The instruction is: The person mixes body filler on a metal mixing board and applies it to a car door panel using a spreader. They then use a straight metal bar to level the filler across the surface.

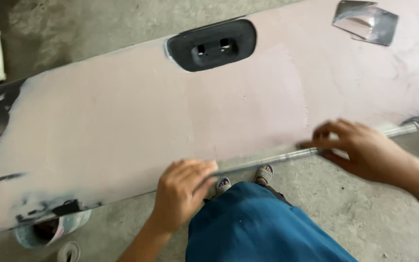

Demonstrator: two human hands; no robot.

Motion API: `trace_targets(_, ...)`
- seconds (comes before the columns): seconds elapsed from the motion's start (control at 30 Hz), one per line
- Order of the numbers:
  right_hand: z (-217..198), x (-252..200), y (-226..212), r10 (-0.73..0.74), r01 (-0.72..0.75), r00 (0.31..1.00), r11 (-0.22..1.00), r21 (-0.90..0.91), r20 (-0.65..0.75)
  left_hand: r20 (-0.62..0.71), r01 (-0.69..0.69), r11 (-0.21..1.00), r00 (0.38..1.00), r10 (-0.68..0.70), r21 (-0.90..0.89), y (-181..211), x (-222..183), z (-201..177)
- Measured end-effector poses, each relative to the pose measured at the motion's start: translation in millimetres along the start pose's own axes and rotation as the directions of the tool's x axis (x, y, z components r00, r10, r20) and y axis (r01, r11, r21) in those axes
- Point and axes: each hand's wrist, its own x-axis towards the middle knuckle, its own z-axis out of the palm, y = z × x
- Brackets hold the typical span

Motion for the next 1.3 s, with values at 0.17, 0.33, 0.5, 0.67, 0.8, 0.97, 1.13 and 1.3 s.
trace_targets(0.17,-28,67,62,-0.21,0.241,0.952,0.963,0.119,-0.224,0.022,0.101,0.993,0.995,-0.1,-0.053,-35,76,29)
trace_targets(0.33,-47,128,117,-0.072,0.091,0.989,0.985,0.146,-0.131,0.072,0.231,0.966,0.972,-0.224,-0.118,-83,146,55)
trace_targets(0.5,-50,150,157,0.173,-0.158,0.982,0.973,0.166,-0.08,0.181,0.208,0.945,0.97,-0.165,-0.253,-122,234,81)
trace_targets(0.67,-46,144,193,0.221,-0.193,0.969,0.956,0.22,-0.107,0.347,0.329,0.908,0.909,-0.23,-0.26,-126,289,109)
trace_targets(0.8,-40,140,214,0.224,-0.193,0.968,0.953,0.233,-0.114,0.353,0.285,0.931,0.915,-0.193,-0.23,-124,310,124)
trace_targets(0.97,-41,154,228,0.203,-0.169,0.969,0.959,0.229,-0.137,0.376,0.342,0.921,0.891,-0.254,-0.189,-129,319,135)
trace_targets(1.13,-41,157,242,0.206,-0.175,0.968,0.963,0.206,-0.144,0.357,0.327,0.929,0.9,-0.25,-0.174,-134,323,151)
trace_targets(1.3,-37,158,259,0.258,-0.229,0.952,0.957,0.175,-0.165,0.342,0.325,0.928,0.906,-0.249,-0.183,-133,327,166)
